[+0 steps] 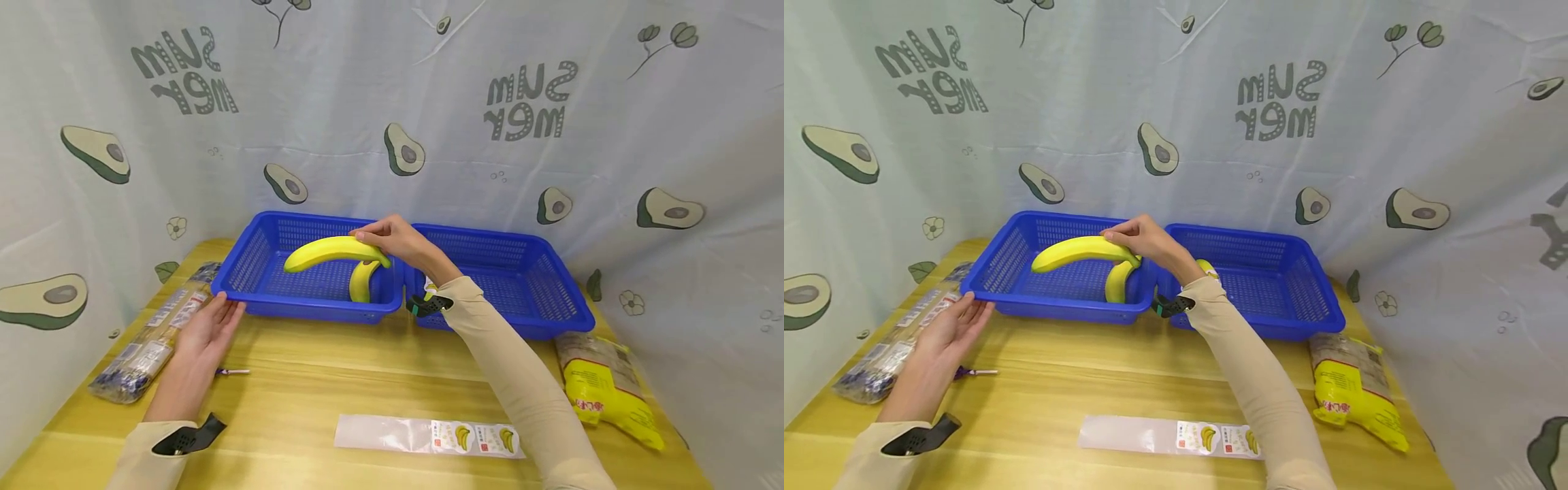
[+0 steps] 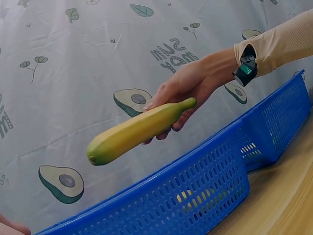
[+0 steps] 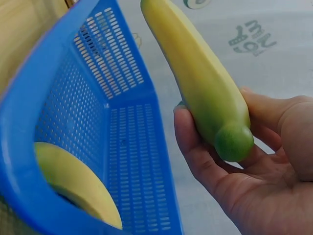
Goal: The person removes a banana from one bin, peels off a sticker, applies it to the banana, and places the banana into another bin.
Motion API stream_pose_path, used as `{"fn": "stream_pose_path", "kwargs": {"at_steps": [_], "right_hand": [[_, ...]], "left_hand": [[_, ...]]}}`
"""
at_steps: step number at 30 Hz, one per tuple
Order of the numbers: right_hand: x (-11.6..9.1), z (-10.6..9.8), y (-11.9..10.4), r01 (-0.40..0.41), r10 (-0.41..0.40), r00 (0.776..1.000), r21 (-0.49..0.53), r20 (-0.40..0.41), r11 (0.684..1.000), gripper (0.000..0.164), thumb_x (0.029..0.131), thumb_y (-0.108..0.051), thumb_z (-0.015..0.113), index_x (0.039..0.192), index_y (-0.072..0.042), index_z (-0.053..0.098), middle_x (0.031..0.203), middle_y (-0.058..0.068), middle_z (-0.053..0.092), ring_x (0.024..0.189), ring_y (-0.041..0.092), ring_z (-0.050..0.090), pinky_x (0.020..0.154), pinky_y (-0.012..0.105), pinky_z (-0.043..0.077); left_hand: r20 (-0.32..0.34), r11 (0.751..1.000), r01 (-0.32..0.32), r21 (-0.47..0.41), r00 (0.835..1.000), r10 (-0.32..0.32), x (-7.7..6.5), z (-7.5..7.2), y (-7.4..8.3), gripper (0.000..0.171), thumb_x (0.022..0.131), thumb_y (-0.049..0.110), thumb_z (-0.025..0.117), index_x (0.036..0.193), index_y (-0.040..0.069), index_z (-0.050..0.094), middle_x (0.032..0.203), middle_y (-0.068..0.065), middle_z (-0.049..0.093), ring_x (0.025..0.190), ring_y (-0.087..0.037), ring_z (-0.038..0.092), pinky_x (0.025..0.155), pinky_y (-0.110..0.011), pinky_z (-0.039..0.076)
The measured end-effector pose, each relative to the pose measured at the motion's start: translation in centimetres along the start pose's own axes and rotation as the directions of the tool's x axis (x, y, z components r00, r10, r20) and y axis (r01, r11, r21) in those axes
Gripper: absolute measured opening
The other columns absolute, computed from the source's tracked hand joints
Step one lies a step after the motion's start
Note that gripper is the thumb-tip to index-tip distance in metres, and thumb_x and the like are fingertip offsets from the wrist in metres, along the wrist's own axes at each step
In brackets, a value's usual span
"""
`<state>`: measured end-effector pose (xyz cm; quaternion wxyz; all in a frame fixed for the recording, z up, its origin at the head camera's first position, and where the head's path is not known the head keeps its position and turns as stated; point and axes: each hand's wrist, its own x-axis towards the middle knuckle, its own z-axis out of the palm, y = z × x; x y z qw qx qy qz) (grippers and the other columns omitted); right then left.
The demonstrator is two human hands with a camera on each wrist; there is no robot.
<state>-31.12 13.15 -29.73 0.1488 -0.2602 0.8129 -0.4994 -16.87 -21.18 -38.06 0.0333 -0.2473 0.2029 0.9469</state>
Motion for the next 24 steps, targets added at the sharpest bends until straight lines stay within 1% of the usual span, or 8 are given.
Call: {"fn": "stream_pose_path", "kwargs": {"at_steps": [5, 8, 10, 13, 16, 18, 20, 24], "right_hand": [[-1.4, -0.4, 0.4, 0.006, -0.006, 1.000, 0.006, -0.003, 1.000, 0.033, 0.112, -0.025, 0.063, 0.138, -0.007, 0.073, 0.130, 0.010, 0.077, 0.097, 0.028, 0.076, 0.074, 0.026, 0.060], [-2.3, -0.7, 0.8, 0.000, 0.000, 1.000, 0.002, -0.017, 1.000, 0.034, 0.112, -0.026, 0.063, 0.138, -0.008, 0.074, 0.127, 0.009, 0.078, 0.096, 0.030, 0.077, 0.075, 0.028, 0.062], [-3.1, -0.8, 1.0, -0.008, 0.008, 1.000, 0.012, -0.021, 1.000, 0.034, 0.111, -0.027, 0.064, 0.138, -0.009, 0.074, 0.127, 0.009, 0.078, 0.093, 0.033, 0.078, 0.077, 0.033, 0.064], [-4.0, -0.8, 1.4, -0.017, 0.017, 1.000, 0.021, -0.022, 1.000, 0.034, 0.111, -0.027, 0.064, 0.138, -0.009, 0.074, 0.130, 0.008, 0.077, 0.091, 0.033, 0.078, 0.079, 0.038, 0.066], [-4.9, -0.7, 1.6, -0.021, 0.022, 0.999, 0.024, -0.023, 0.999, 0.035, 0.112, -0.027, 0.063, 0.140, -0.008, 0.073, 0.128, 0.010, 0.077, 0.091, 0.032, 0.078, 0.078, 0.038, 0.066], [-5.4, -0.7, 1.8, -0.021, 0.022, 1.000, 0.038, -0.022, 0.999, 0.035, 0.112, -0.026, 0.063, 0.140, -0.007, 0.072, 0.128, 0.012, 0.077, 0.094, 0.035, 0.078, 0.076, 0.035, 0.066], [-5.9, -0.6, 1.9, -0.020, 0.022, 1.000, 0.047, -0.022, 0.999, 0.035, 0.112, -0.025, 0.063, 0.140, -0.007, 0.072, 0.131, 0.011, 0.076, 0.097, 0.040, 0.077, 0.076, 0.036, 0.067], [-7.1, -0.6, 2.1, -0.020, 0.021, 0.999, 0.042, -0.027, 0.999, 0.035, 0.112, -0.025, 0.063, 0.140, -0.005, 0.072, 0.124, 0.013, 0.078, 0.096, 0.043, 0.076, 0.071, 0.035, 0.065]], "left_hand": [[0.024, 0.999, -0.005, 0.042, 1.000, 0.004, -0.6, -0.2, -0.3, 0.084, 0.110, 0.000, 0.050, 0.172, 0.034, 0.006, 0.163, 0.007, 0.029, 0.152, -0.005, 0.033, 0.119, -0.022, 0.042], [0.047, 0.998, 0.014, 0.066, 0.999, -0.017, -1.0, -0.2, -0.6, 0.089, 0.109, -0.004, 0.051, 0.172, 0.035, 0.003, 0.167, 0.005, 0.026, 0.155, -0.008, 0.032, 0.119, -0.024, 0.044], [0.068, 0.994, 0.033, 0.108, 0.997, -0.041, -1.3, -0.1, -0.9, 0.090, 0.109, -0.005, 0.051, 0.173, 0.033, 0.001, 0.167, 0.002, 0.027, 0.152, -0.010, 0.037, 0.119, -0.026, 0.045], [0.102, 0.977, 0.050, 0.208, 0.992, -0.073, -1.6, 0.0, -1.5, 0.087, 0.109, -0.005, 0.050, 0.174, 0.023, -0.001, 0.161, -0.004, 0.034, 0.136, -0.013, 0.056, 0.119, -0.027, 0.045], [0.153, 0.955, 0.044, 0.293, 0.984, -0.093, -1.8, 0.1, -2.3, 0.084, 0.110, -0.003, 0.048, 0.173, 0.013, -0.006, 0.158, -0.013, 0.033, 0.113, -0.018, 0.070, 0.120, -0.029, 0.044], [0.189, 0.942, 0.030, 0.333, 0.977, -0.098, -1.9, 0.1, -2.9, 0.084, 0.111, -0.003, 0.049, 0.172, 0.008, -0.008, 0.159, -0.017, 0.031, 0.107, -0.021, 0.074, 0.121, -0.031, 0.045], [0.226, 0.929, 0.013, 0.371, 0.968, -0.104, -2.1, 0.2, -3.5, 0.079, 0.111, -0.002, 0.050, 0.170, 0.002, -0.002, 0.155, -0.020, 0.036, 0.107, -0.023, 0.075, 0.120, -0.034, 0.046], [0.308, 0.868, -0.056, 0.494, 0.945, -0.114, -2.4, 0.3, -4.6, 0.044, 0.111, 0.000, 0.055, 0.152, -0.007, 0.042, 0.132, -0.015, 0.065, 0.111, -0.025, 0.076, 0.115, -0.039, 0.052]]}}
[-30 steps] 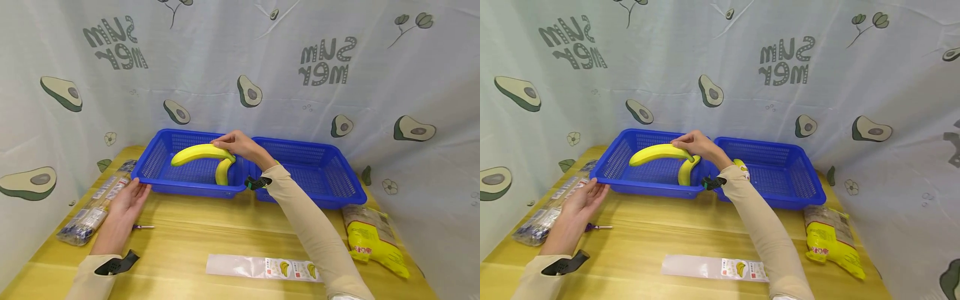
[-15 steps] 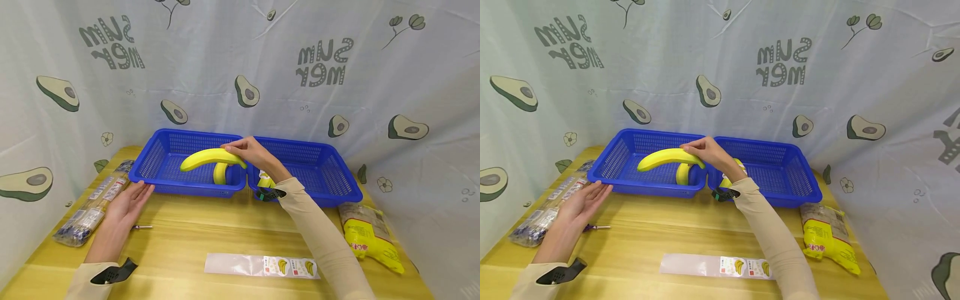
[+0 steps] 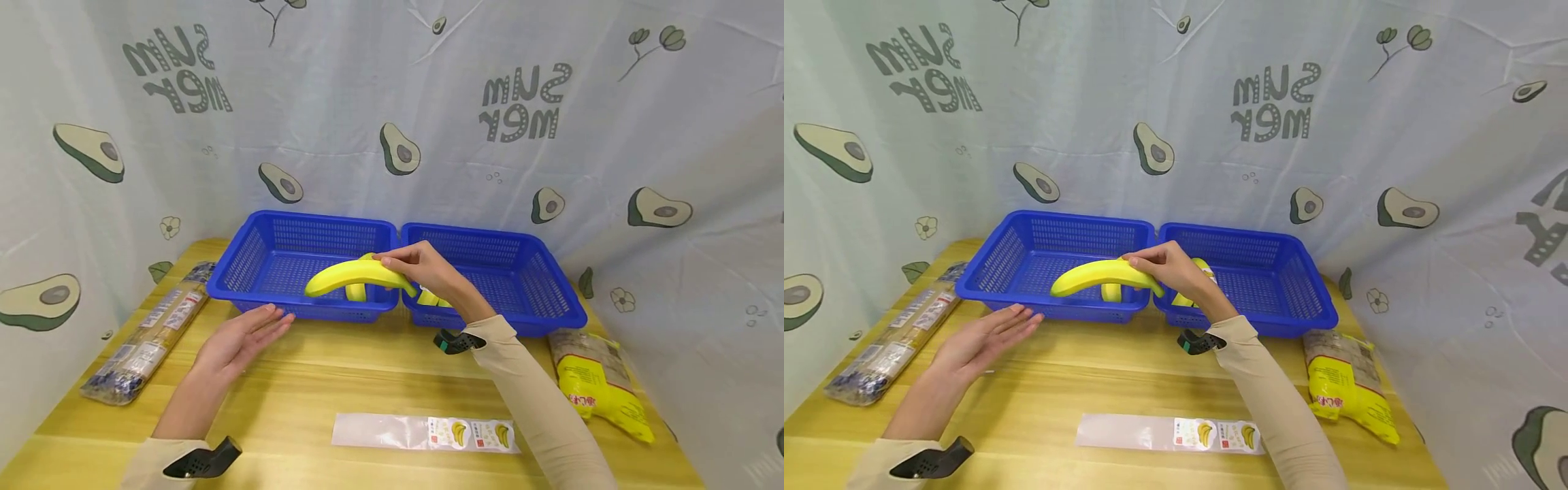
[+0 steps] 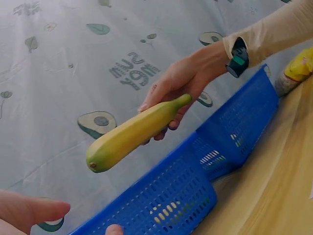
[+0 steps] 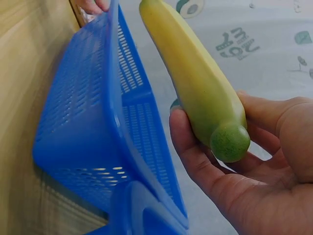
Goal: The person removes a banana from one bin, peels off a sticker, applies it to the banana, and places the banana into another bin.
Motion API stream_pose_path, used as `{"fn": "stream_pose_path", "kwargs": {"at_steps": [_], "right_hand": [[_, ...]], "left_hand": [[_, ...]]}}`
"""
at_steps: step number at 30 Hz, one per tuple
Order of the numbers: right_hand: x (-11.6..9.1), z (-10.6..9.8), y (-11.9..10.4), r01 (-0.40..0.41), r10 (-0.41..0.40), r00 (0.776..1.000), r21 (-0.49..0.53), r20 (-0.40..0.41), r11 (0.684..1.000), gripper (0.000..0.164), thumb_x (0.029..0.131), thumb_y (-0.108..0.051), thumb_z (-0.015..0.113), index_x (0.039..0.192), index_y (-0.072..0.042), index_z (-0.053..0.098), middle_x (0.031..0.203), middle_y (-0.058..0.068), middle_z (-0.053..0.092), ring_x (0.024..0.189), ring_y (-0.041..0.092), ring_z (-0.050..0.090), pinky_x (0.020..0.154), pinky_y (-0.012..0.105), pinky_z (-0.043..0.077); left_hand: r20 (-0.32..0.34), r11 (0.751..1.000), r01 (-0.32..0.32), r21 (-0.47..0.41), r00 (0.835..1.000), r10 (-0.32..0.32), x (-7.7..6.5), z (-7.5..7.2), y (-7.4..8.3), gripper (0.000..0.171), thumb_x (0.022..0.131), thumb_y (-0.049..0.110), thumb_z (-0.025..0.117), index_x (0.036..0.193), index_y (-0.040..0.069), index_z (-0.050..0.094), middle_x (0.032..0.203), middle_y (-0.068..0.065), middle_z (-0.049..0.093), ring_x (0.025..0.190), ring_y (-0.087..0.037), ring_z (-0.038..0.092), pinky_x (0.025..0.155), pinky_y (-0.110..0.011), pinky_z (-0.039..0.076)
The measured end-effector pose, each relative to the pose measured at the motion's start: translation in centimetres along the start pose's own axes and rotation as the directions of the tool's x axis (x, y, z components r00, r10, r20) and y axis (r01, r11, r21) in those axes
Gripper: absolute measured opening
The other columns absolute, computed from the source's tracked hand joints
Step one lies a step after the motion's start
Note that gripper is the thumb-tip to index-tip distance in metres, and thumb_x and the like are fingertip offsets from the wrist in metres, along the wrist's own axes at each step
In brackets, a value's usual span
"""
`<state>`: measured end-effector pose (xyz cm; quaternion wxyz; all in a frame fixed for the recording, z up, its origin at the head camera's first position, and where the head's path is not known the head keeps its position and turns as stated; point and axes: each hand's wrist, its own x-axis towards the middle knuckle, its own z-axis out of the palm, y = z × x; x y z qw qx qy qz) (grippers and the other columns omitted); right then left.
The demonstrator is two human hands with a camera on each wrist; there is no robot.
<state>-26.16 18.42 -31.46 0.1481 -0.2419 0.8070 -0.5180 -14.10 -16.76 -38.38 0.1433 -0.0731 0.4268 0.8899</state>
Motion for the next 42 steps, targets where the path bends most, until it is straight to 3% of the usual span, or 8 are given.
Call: {"fn": "stream_pose_path", "kwargs": {"at_steps": [3, 6, 8, 15, 22, 30, 37, 42], "right_hand": [[-1.1, -0.1, 0.2, -0.006, 0.006, 1.000, -0.031, -0.012, 1.000, 0.036, 0.111, -0.025, 0.064, 0.141, -0.005, 0.071, 0.118, 0.012, 0.080, 0.094, 0.034, 0.077, 0.068, 0.029, 0.062], [-2.0, -0.1, 0.6, 0.002, -0.003, 1.000, -0.048, -0.020, 0.999, 0.035, 0.111, -0.024, 0.064, 0.141, -0.006, 0.071, 0.120, 0.011, 0.079, 0.095, 0.026, 0.076, 0.071, 0.028, 0.063], [-2.5, 0.2, 0.8, 0.028, -0.029, 0.999, -0.052, -0.023, 0.998, 0.035, 0.111, -0.022, 0.065, 0.140, -0.004, 0.071, 0.120, 0.011, 0.079, 0.094, 0.023, 0.075, 0.071, 0.028, 0.063], [-4.4, 0.7, 1.1, 0.103, -0.103, 0.995, -0.043, -0.003, 0.994, 0.032, 0.111, -0.014, 0.063, 0.138, 0.002, 0.071, 0.121, 0.014, 0.079, 0.095, 0.019, 0.074, 0.076, 0.026, 0.063], [-6.1, 0.8, 1.6, 0.134, -0.134, 0.991, -0.036, 0.007, 0.990, 0.030, 0.110, -0.010, 0.064, 0.137, 0.001, 0.072, 0.126, 0.015, 0.078, 0.100, 0.016, 0.076, 0.083, 0.027, 0.064], [-8.3, 0.9, 2.9, 0.178, -0.176, 0.982, -0.034, 0.062, 0.983, 0.042, 0.100, 0.001, 0.075, 0.140, 0.009, 0.065, 0.132, 0.026, 0.072, 0.096, 0.008, 0.073, 0.079, 0.021, 0.063], [-10.3, 1.5, 3.6, 0.123, -0.126, 0.990, 0.040, 0.064, 0.992, 0.057, 0.091, 0.010, 0.081, 0.143, 0.013, 0.060, 0.134, 0.033, 0.068, 0.097, 0.011, 0.075, 0.079, 0.025, 0.065], [-11.0, 2.3, 4.5, 0.102, -0.104, 0.993, 0.054, 0.048, 0.993, 0.056, 0.090, 0.012, 0.079, 0.142, 0.015, 0.059, 0.135, 0.035, 0.066, 0.101, 0.008, 0.074, 0.084, 0.026, 0.065]], "left_hand": [[0.066, 0.987, -0.024, 0.157, 0.998, 0.013, -0.1, 0.7, -0.6, 0.030, 0.112, 0.005, 0.057, 0.139, -0.007, 0.056, 0.128, -0.015, 0.072, 0.114, -0.023, 0.076, 0.113, -0.041, 0.053], [0.115, 0.954, -0.041, 0.296, 0.993, 0.007, -0.1, 1.8, -1.1, 0.045, 0.113, 0.013, 0.058, 0.149, -0.011, 0.046, 0.146, -0.027, 0.062, 0.120, -0.023, 0.073, 0.114, -0.041, 0.053], [0.127, 0.939, -0.041, 0.341, 0.992, -0.003, -0.2, 2.3, -1.3, 0.054, 0.113, 0.017, 0.059, 0.154, -0.013, 0.039, 0.150, -0.029, 0.058, 0.122, -0.024, 0.072, 0.113, -0.043, 0.054], [0.175, 0.937, -0.033, 0.347, 0.984, -0.030, -0.2, 4.1, -2.2, 0.051, 0.112, 0.018, 0.061, 0.151, -0.010, 0.044, 0.135, -0.018, 0.066, 0.119, -0.027, 0.074, 0.109, -0.045, 0.057], [0.205, 0.922, -0.085, 0.379, 0.979, 0.006, -0.1, 5.1, -2.9, 0.046, 0.111, 0.008, 0.061, 0.147, -0.017, 0.047, 0.127, -0.015, 0.068, 0.109, -0.022, 0.078, 0.104, -0.036, 0.060], [0.196, 0.899, -0.101, 0.427, 0.981, 0.017, 0.0, 5.4, -4.3, 0.042, 0.106, 0.003, 0.067, 0.140, -0.018, 0.056, 0.110, -0.017, 0.079, 0.097, -0.019, 0.080, 0.095, -0.035, 0.064], [0.157, 0.909, -0.100, 0.405, 0.987, 0.039, 0.1, 5.4, -5.5, 0.039, 0.102, -0.003, 0.070, 0.138, -0.017, 0.062, 0.112, -0.019, 0.079, 0.095, -0.022, 0.081, 0.091, -0.034, 0.065], [0.093, 0.874, -0.107, 0.473, 0.993, 0.071, 0.1, 5.6, -6.5, 0.033, 0.101, -0.001, 0.073, 0.131, -0.012, 0.070, 0.116, -0.014, 0.079, 0.093, -0.016, 0.080, 0.094, -0.031, 0.064]]}}
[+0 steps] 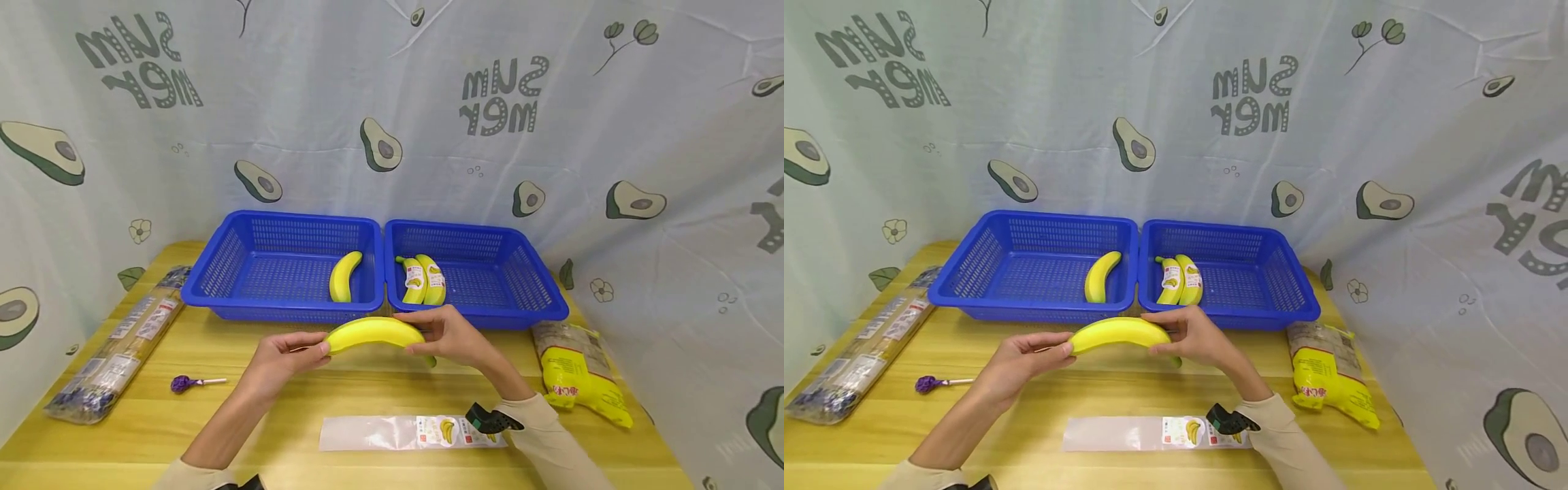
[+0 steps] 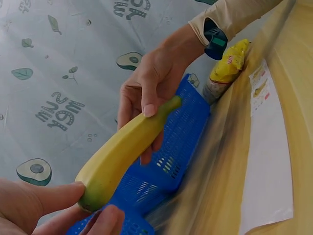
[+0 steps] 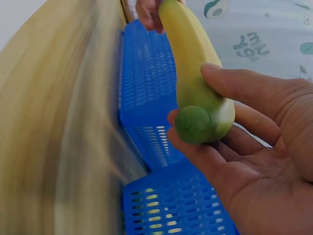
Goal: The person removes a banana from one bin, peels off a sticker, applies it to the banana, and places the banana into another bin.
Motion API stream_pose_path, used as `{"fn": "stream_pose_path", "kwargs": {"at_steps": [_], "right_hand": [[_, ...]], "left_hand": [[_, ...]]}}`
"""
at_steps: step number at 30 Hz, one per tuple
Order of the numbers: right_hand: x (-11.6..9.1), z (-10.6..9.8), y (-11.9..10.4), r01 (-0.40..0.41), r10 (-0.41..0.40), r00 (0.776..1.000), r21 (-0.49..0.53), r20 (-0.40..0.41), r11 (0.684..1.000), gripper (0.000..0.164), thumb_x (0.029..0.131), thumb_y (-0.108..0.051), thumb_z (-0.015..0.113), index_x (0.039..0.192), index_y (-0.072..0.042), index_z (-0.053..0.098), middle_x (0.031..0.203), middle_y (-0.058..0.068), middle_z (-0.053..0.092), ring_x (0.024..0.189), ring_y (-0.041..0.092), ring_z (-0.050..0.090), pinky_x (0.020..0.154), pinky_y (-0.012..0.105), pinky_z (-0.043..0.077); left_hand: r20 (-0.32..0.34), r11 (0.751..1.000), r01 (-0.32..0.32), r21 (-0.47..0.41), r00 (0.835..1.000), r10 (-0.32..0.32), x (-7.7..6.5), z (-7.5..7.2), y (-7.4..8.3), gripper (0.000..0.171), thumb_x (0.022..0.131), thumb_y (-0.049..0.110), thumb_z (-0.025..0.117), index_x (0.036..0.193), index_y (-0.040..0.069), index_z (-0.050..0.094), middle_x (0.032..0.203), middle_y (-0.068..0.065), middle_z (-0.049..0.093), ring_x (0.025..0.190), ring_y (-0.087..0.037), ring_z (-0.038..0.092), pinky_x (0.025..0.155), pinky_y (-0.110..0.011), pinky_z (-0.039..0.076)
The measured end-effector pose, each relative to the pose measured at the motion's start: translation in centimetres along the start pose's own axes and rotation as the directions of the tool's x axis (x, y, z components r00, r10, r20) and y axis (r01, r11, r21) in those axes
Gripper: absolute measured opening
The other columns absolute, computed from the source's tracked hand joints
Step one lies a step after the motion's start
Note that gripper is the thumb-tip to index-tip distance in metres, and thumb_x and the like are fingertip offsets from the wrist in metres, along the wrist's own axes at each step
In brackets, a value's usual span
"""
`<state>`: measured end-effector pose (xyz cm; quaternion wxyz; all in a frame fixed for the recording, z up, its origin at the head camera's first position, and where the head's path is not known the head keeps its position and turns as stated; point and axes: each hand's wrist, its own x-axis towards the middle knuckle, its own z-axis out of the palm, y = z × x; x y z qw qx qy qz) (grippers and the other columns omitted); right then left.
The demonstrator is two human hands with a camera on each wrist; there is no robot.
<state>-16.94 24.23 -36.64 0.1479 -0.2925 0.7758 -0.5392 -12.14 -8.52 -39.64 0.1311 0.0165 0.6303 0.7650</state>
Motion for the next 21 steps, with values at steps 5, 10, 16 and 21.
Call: {"fn": "stream_pose_path", "kwargs": {"at_steps": [5, 10, 16, 21], "right_hand": [[-0.3, 0.6, 1.3, 0.002, -0.002, 1.000, -0.012, -0.017, 1.000, 0.054, 0.091, 0.012, 0.079, 0.141, 0.016, 0.060, 0.134, 0.035, 0.067, 0.104, 0.006, 0.073, 0.088, 0.028, 0.065], [-0.5, 1.0, 2.5, -0.004, 0.004, 0.999, -0.021, -0.032, 1.000, 0.053, 0.091, 0.011, 0.080, 0.140, 0.016, 0.061, 0.134, 0.034, 0.067, 0.106, 0.006, 0.072, 0.089, 0.028, 0.065], [-0.9, 1.4, 3.7, -0.047, 0.047, 0.998, -0.002, -0.028, 0.999, 0.053, 0.090, 0.008, 0.082, 0.138, 0.015, 0.063, 0.127, 0.032, 0.072, 0.099, 0.015, 0.075, 0.083, 0.027, 0.066], [-0.9, 1.7, 4.2, -0.060, 0.060, 0.998, 0.006, -0.018, 0.998, 0.053, 0.090, 0.008, 0.082, 0.138, 0.016, 0.062, 0.126, 0.032, 0.072, 0.099, 0.016, 0.075, 0.083, 0.027, 0.066]], "left_hand": [[-0.071, 0.991, -0.030, 0.132, 0.997, 0.039, 0.1, 0.6, -0.7, 0.036, 0.096, 0.002, 0.079, 0.131, -0.006, 0.072, 0.119, -0.013, 0.078, 0.097, -0.013, 0.076, 0.091, -0.025, 0.063], [-0.070, 0.969, -0.074, 0.235, 0.993, 0.093, 0.4, 0.9, -1.5, 0.035, 0.094, 0.001, 0.082, 0.127, -0.004, 0.075, 0.118, -0.016, 0.078, 0.100, -0.017, 0.074, 0.084, -0.022, 0.062], [-0.069, 0.954, -0.055, 0.296, 0.994, 0.079, 0.7, 1.2, -2.2, 0.029, 0.090, 0.002, 0.085, 0.118, 0.002, 0.080, 0.117, -0.011, 0.078, 0.100, -0.020, 0.073, 0.081, -0.024, 0.061], [-0.080, 0.931, -0.053, 0.361, 0.993, 0.088, 1.1, 1.4, -2.7, 0.030, 0.087, 0.002, 0.089, 0.116, 0.006, 0.081, 0.116, -0.008, 0.078, 0.102, -0.022, 0.071, 0.079, -0.024, 0.060]]}}
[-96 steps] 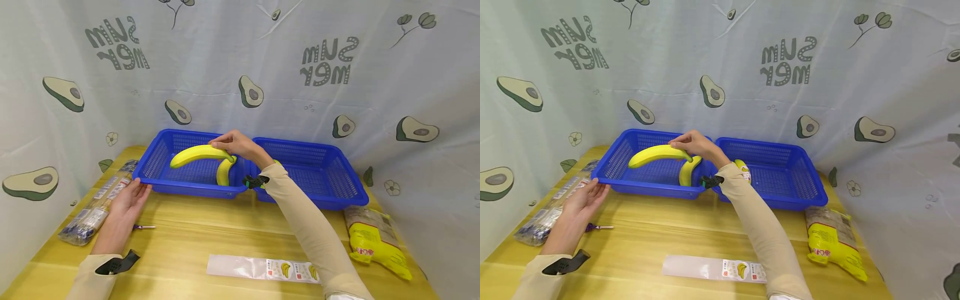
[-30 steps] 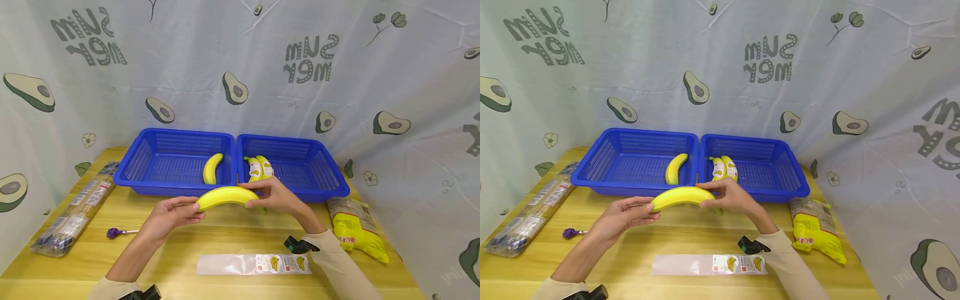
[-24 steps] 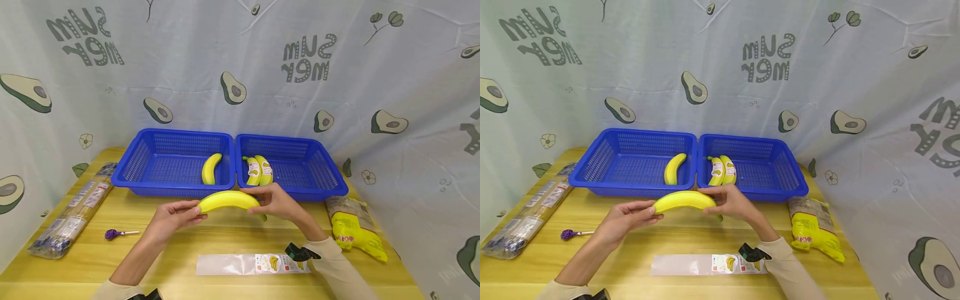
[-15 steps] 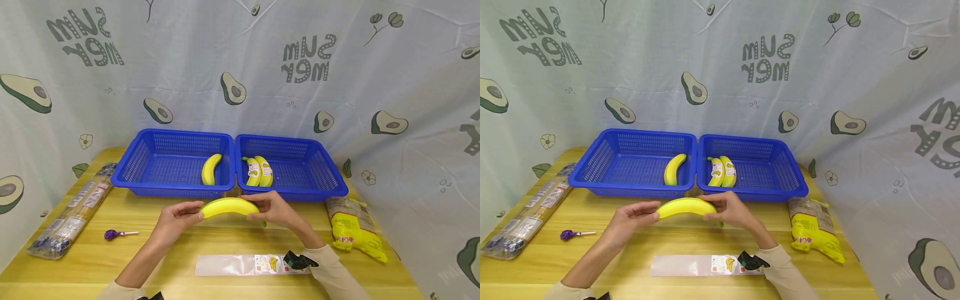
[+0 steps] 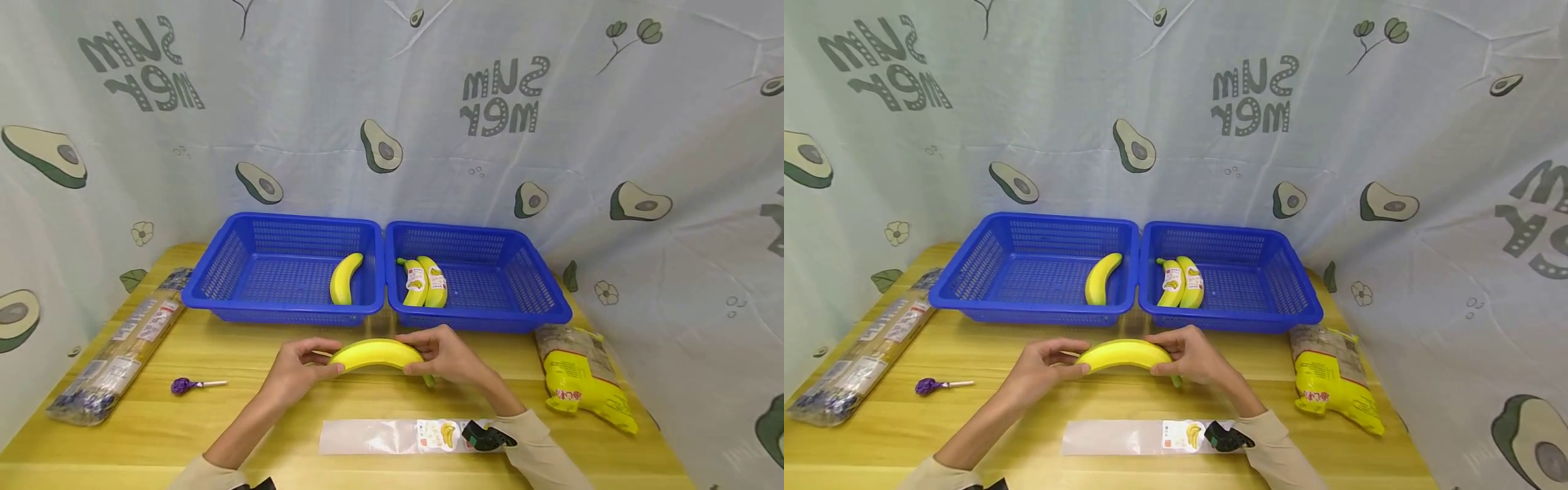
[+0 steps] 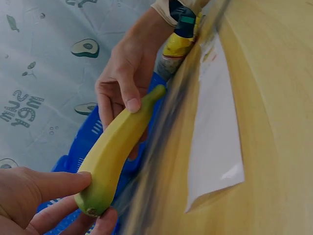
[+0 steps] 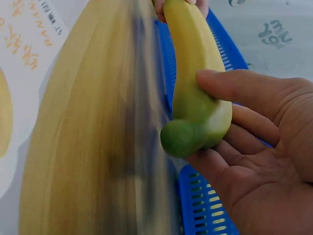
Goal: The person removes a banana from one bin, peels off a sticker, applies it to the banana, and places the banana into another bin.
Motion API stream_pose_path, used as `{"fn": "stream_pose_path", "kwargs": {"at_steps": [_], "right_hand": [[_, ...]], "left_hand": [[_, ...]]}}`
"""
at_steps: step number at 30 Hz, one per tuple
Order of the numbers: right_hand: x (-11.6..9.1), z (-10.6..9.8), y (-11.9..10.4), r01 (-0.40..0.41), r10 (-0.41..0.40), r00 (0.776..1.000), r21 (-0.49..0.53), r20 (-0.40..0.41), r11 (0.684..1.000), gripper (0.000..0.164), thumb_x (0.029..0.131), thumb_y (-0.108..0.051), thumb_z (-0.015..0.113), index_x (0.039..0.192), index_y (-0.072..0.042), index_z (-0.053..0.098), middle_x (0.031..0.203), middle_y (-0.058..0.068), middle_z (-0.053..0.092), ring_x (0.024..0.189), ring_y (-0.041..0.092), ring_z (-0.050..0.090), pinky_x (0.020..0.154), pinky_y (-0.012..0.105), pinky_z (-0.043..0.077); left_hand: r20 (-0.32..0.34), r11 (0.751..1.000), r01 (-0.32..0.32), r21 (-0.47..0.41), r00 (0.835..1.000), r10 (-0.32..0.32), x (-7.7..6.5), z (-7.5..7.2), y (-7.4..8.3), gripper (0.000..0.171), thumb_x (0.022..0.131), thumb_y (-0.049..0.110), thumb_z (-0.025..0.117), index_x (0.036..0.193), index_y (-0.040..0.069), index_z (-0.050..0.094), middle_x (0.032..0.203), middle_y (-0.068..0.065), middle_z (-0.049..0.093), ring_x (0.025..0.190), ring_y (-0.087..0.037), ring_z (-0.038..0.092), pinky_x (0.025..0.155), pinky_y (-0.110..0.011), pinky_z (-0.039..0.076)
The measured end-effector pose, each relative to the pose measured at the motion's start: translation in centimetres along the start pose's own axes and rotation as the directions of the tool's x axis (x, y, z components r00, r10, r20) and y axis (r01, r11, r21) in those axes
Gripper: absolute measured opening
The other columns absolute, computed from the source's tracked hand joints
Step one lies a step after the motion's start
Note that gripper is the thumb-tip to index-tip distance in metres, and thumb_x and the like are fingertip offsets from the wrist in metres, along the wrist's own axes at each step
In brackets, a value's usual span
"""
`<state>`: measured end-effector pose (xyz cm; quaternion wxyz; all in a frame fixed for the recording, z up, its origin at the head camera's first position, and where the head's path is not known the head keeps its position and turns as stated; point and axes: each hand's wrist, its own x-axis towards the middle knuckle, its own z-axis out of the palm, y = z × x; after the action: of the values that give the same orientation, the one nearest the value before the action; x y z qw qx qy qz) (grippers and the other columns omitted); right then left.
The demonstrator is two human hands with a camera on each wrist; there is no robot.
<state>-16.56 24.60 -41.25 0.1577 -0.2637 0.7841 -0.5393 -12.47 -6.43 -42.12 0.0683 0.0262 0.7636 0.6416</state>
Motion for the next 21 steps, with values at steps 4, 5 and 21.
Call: {"fn": "stream_pose_path", "kwargs": {"at_steps": [4, 5, 21], "right_hand": [[-0.1, 0.1, 0.2, -0.020, 0.020, 1.000, -0.028, -0.006, 0.999, 0.052, 0.090, 0.010, 0.081, 0.138, 0.015, 0.063, 0.129, 0.031, 0.071, 0.101, 0.013, 0.075, 0.084, 0.027, 0.066], [-0.1, 0.1, 0.1, -0.029, 0.029, 1.000, -0.033, -0.009, 0.999, 0.051, 0.090, 0.011, 0.081, 0.138, 0.014, 0.064, 0.130, 0.031, 0.071, 0.104, 0.013, 0.074, 0.085, 0.028, 0.066], [-0.2, 0.3, 0.7, -0.007, 0.008, 1.000, -0.136, 0.011, 0.991, 0.056, 0.089, 0.011, 0.082, 0.142, 0.008, 0.064, 0.137, 0.027, 0.069, 0.107, 0.007, 0.070, 0.088, 0.024, 0.063]], "left_hand": [[-0.004, 0.998, -0.004, 0.055, 1.000, 0.004, 0.4, 0.3, -0.3, 0.031, 0.084, 0.002, 0.091, 0.113, 0.009, 0.083, 0.112, -0.005, 0.079, 0.099, -0.021, 0.071, 0.074, -0.025, 0.058], [-0.001, 0.998, -0.008, 0.064, 1.000, 0.008, 0.5, 0.4, -0.4, 0.030, 0.084, 0.002, 0.091, 0.112, 0.009, 0.084, 0.111, -0.005, 0.079, 0.098, -0.020, 0.071, 0.074, -0.025, 0.058], [0.082, 0.991, -0.106, 0.084, 0.992, 0.100, 1.3, 0.7, -1.2, 0.028, 0.080, -0.011, 0.088, 0.107, -0.007, 0.079, 0.110, -0.016, 0.076, 0.101, -0.030, 0.075, 0.084, -0.027, 0.066]]}}
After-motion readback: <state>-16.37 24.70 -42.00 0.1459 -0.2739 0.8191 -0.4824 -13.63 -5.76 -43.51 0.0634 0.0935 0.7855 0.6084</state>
